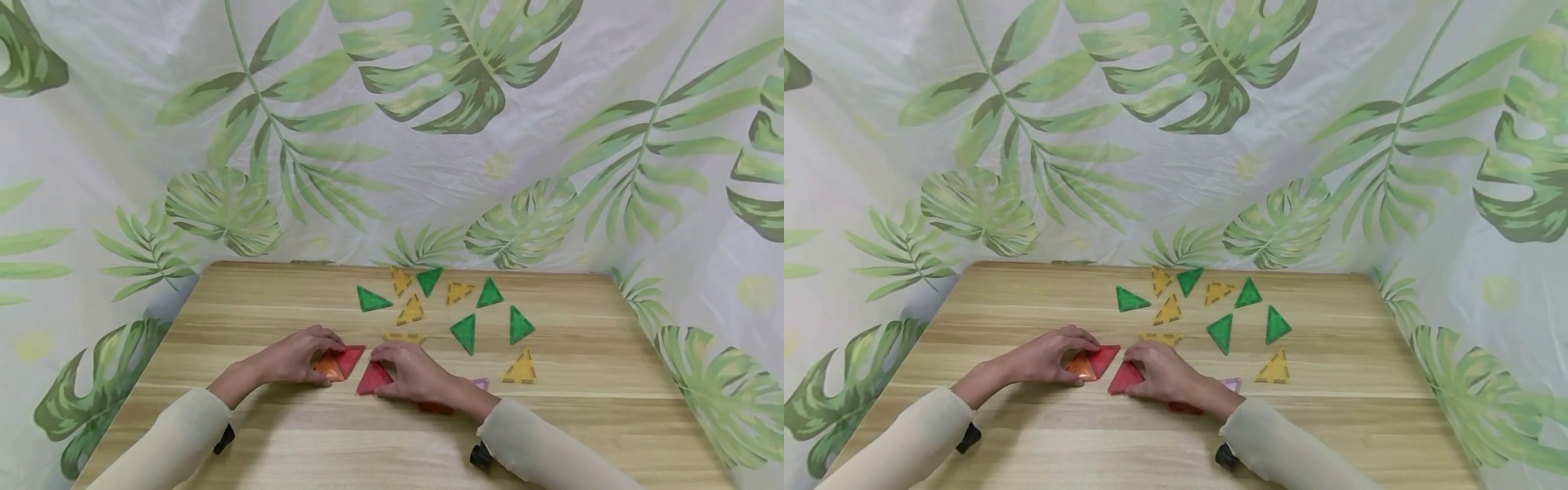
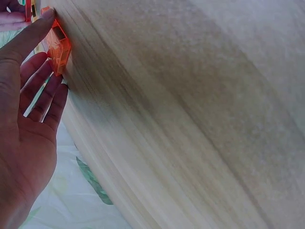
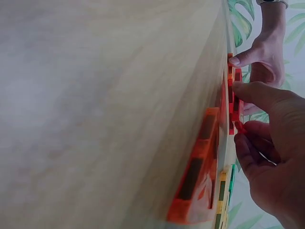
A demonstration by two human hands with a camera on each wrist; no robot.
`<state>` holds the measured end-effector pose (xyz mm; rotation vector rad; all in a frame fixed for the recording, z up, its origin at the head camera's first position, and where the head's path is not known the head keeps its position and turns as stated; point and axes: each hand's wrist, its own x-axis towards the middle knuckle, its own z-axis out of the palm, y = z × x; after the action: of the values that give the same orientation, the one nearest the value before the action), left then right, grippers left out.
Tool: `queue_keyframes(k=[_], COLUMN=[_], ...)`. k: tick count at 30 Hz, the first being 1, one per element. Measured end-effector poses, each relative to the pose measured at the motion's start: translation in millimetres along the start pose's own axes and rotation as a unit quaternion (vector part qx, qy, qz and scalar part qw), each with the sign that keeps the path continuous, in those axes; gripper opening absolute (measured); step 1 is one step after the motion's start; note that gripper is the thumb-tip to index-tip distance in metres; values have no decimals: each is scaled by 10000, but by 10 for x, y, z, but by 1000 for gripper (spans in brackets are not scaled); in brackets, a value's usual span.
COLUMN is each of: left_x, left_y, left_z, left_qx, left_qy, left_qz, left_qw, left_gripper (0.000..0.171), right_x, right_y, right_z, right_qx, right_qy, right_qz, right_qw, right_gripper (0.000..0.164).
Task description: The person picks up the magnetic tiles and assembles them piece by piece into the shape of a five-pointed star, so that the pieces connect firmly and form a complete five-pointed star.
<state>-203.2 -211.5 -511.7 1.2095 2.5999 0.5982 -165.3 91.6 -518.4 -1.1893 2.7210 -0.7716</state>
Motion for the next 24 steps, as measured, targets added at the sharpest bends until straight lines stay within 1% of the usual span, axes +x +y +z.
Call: queue_keyframes(k=[3, 6, 15, 24], left_x=[-2, -4, -8, -10], left_y=[-3, -5, -8, 10], left_z=[2, 2, 1, -3], left_qx=[-23, -39, -25, 43], left_qy=[13, 28, 68, 103], left_qz=[20, 31, 60, 97], left_qw=[10000, 10000, 10000, 9999], left_gripper=[59, 59, 59, 59], right_x=[49, 88, 181, 270], right_y=[-3, -5, -21, -74], right_z=[7, 11, 49, 110], right_qx=[-138, -240, -293, -300], right_qy=[97, 107, 190, 322], right_qz=[0, 33, 86, 185], right_qw=[9999, 9996, 9994, 9989], right_gripper=[53, 53, 50, 42])
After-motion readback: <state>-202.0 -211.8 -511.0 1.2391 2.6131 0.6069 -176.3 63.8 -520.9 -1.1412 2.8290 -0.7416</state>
